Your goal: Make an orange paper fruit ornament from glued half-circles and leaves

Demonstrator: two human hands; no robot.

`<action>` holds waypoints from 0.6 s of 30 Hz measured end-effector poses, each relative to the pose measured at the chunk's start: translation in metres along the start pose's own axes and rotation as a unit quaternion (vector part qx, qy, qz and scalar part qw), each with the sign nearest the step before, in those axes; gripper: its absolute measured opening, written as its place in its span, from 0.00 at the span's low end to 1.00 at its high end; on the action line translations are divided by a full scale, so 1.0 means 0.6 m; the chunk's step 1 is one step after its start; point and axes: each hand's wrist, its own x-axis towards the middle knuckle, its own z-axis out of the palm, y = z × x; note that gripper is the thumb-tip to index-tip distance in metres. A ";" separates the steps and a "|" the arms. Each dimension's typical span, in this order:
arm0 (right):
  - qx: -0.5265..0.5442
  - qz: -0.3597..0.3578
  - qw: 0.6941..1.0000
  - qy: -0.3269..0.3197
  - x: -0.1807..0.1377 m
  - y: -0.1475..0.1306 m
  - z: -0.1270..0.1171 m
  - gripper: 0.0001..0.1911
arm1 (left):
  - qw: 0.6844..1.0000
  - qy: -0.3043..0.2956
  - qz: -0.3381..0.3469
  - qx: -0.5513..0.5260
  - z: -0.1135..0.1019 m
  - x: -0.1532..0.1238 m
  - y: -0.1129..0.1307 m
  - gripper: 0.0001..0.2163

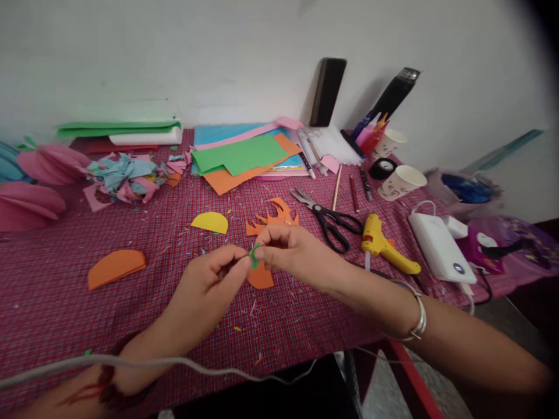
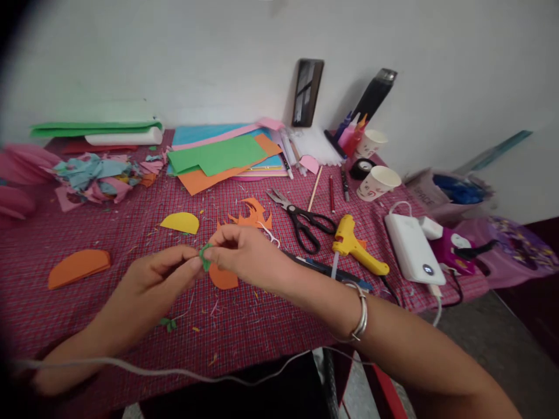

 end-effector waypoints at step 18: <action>-0.360 -0.105 0.923 0.090 0.052 0.052 -0.033 0.06 | 0.880 -0.045 0.320 0.347 0.085 -0.049 -0.073 0.16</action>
